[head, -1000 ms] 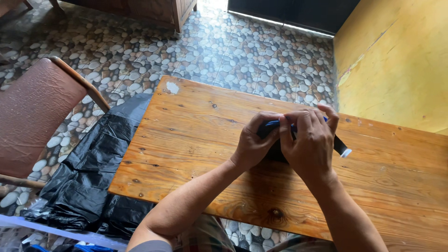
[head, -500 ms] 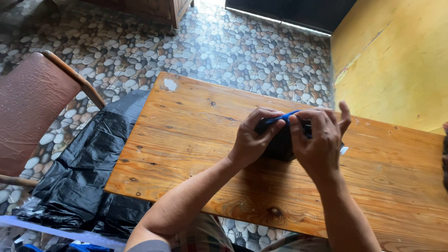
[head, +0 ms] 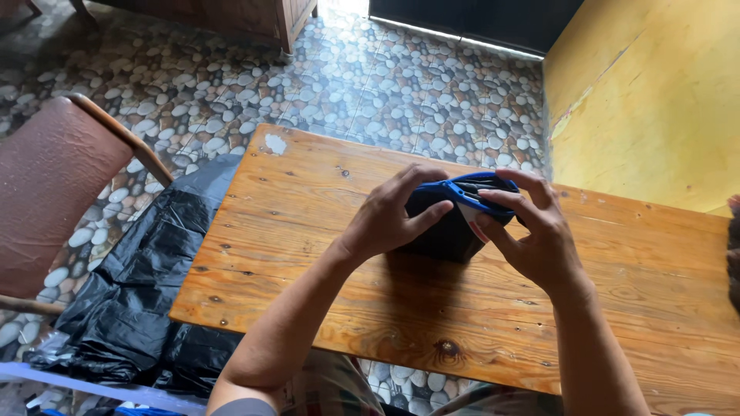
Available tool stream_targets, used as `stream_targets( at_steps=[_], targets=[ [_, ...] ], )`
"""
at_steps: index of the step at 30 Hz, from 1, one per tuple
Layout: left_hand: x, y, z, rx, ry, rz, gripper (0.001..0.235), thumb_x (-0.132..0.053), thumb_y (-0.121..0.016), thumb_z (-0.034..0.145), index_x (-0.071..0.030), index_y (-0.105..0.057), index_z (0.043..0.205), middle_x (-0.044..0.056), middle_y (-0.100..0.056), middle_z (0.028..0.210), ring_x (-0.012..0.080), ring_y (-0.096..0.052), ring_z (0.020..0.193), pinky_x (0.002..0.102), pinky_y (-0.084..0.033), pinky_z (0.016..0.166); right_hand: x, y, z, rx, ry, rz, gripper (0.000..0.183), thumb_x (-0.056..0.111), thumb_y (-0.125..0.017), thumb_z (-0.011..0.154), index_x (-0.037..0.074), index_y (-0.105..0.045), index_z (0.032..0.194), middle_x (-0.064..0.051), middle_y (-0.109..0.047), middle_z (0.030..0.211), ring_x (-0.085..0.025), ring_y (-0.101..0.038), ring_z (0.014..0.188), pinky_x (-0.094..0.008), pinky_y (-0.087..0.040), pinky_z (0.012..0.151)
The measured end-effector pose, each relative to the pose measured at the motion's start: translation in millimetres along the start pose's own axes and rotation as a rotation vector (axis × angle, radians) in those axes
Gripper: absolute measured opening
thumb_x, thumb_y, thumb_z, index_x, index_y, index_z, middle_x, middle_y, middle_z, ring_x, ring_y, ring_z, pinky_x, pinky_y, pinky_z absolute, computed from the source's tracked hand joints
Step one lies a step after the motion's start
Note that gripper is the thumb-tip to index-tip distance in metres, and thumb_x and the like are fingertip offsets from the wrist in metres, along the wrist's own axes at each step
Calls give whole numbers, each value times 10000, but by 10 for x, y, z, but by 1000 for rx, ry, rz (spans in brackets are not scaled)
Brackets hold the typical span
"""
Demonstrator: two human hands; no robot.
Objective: The person folds a black pouch, places it into a larger black pouch, and secures it with a blue plastic tie. They then use a brush to dust the pouch and place it into a basket.
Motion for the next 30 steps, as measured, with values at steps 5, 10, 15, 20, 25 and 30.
stream_targets(
  at_steps=[5,10,15,20,25,30],
  targets=[
    [-188,-57,109,110,-120,186,376,-314,-730,944,-194,-619,1283,95,-691,1156,381,-715,1038,519,-592,868,17,23,29,22,-89,123,388,179,-829,873,184,-717,1244,-129,-631,1350,-399,-652,1195,-499,-511,974],
    [-322,-217,175,236,-233,368,376,-320,-746,905,-180,-607,1225,98,-662,1092,401,-708,978,507,-589,833,-134,-30,-57,-14,-127,174,354,161,-866,838,195,-765,1176,-57,-683,1213,-315,-687,1112,-426,-543,922],
    [-286,-259,141,237,-223,337,259,-301,-745,917,-195,-613,1112,27,-646,1090,336,-704,991,451,-588,844,-121,-5,-84,-38,-121,190,408,124,-873,808,155,-744,1193,-77,-684,1182,-319,-680,1090,-440,-547,890],
    [-333,-298,71,226,-240,352,229,-334,-746,925,-241,-633,1102,-33,-645,1096,258,-716,997,398,-590,857,14,109,-150,-56,-86,133,318,134,-857,825,147,-764,1129,-76,-684,1130,-327,-666,1063,-444,-530,914],
    [-277,-331,41,235,-240,316,215,-329,-753,918,-233,-642,1075,-35,-661,1103,269,-716,1001,413,-594,860,56,144,-162,-9,-53,116,368,147,-843,824,171,-757,1180,-94,-671,1143,-370,-649,1063,-506,-504,934],
    [-304,-312,48,233,-225,279,202,-324,-737,936,-236,-659,1100,-20,-678,1101,282,-719,1004,421,-593,865,18,62,-135,37,-8,92,273,196,-838,833,174,-749,1090,-64,-671,1156,-300,-645,1138,-454,-427,1070]
  ],
)
Point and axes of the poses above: each hand's wrist, its own z-axis towards the middle knuckle, its own y-axis out of the back of the hand, x = y × z, the point moved 7 cm from there along z, towards the middle knuckle
